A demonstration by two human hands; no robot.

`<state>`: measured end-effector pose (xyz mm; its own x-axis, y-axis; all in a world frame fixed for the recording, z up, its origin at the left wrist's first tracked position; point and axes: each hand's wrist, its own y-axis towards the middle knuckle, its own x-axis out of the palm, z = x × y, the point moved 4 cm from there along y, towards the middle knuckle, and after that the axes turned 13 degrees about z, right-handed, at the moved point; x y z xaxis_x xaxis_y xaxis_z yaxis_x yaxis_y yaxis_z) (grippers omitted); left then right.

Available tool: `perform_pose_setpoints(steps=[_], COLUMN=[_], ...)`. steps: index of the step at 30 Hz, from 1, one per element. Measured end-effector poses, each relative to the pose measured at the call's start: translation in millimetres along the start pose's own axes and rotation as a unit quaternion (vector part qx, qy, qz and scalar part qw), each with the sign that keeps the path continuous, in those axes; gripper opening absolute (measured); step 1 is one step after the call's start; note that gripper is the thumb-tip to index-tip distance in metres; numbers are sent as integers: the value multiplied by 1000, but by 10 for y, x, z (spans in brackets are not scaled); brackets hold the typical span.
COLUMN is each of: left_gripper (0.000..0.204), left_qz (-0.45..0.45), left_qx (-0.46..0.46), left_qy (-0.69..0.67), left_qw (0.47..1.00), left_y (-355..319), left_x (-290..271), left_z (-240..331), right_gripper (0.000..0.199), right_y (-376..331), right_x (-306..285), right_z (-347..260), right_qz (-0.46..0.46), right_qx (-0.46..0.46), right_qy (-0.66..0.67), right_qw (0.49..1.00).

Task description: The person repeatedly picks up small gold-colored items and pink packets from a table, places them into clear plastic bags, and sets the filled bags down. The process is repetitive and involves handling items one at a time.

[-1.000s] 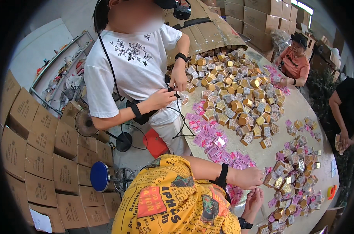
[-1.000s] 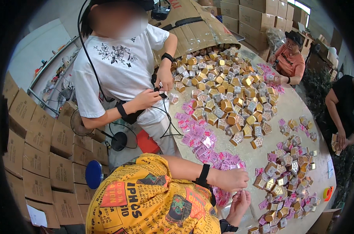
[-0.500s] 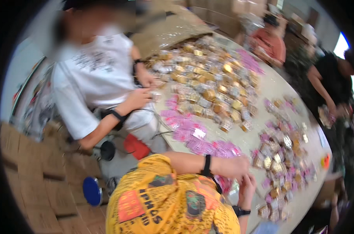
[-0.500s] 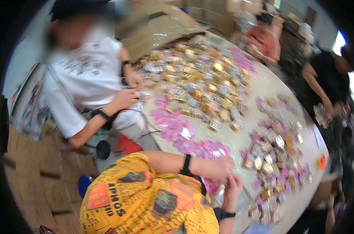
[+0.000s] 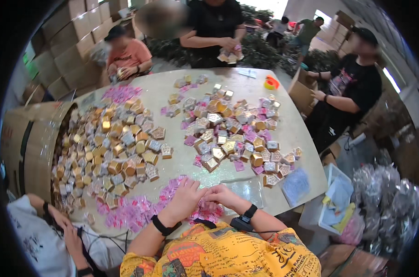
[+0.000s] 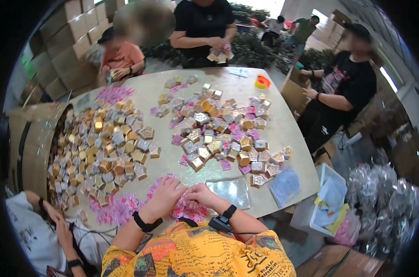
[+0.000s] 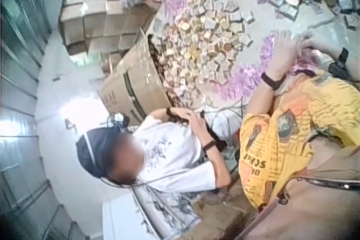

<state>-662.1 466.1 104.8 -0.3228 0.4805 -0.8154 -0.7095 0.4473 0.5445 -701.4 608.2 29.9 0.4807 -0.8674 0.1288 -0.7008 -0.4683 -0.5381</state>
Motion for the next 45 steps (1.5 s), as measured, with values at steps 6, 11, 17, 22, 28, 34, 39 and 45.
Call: perform_pose_setpoints(steps=[6, 11, 17, 22, 28, 34, 39, 45], left_gripper=[7, 12, 28, 17, 12, 12, 12, 10], left_qz=[-32, -20, 20, -11, -28, -29, 10, 10], left_qx=[5, -32, -40, -28, -148, -227, -145, -99], left_qy=[-30, -30, -45, -26, -82, -126, -101, -89], left_qw=[999, 999, 998, 999, 985, 965, 984, 991], left_y=[15, -40, 74, 23, -137, -317, -260, -233], left_x=[36, 59, -30, 41, 159, 280, 163, 95], left_z=[-47, -65, -13, -74, -183, -227, -115, -95], right_gripper=[12, 7, 6, 7, 9, 7, 8, 11], right_y=[97, 199, 185, 220, 162, 216, 180, 218], right_x=[26, 52, -29, -20, -8, 54, 64, 110], right_z=[96, 240, 194, 219, 135, 160, 154, 227], right_qz=[32, 39, 8, 14, 6, 27, 27, 13], right_qx=[-3, -3, -33, -15, -49, -143, -100, -58], right_qy=[107, 216, 178, 139, 72, -66, -41, 109], right_qw=[994, 976, 983, 990, 996, 987, 994, 992])
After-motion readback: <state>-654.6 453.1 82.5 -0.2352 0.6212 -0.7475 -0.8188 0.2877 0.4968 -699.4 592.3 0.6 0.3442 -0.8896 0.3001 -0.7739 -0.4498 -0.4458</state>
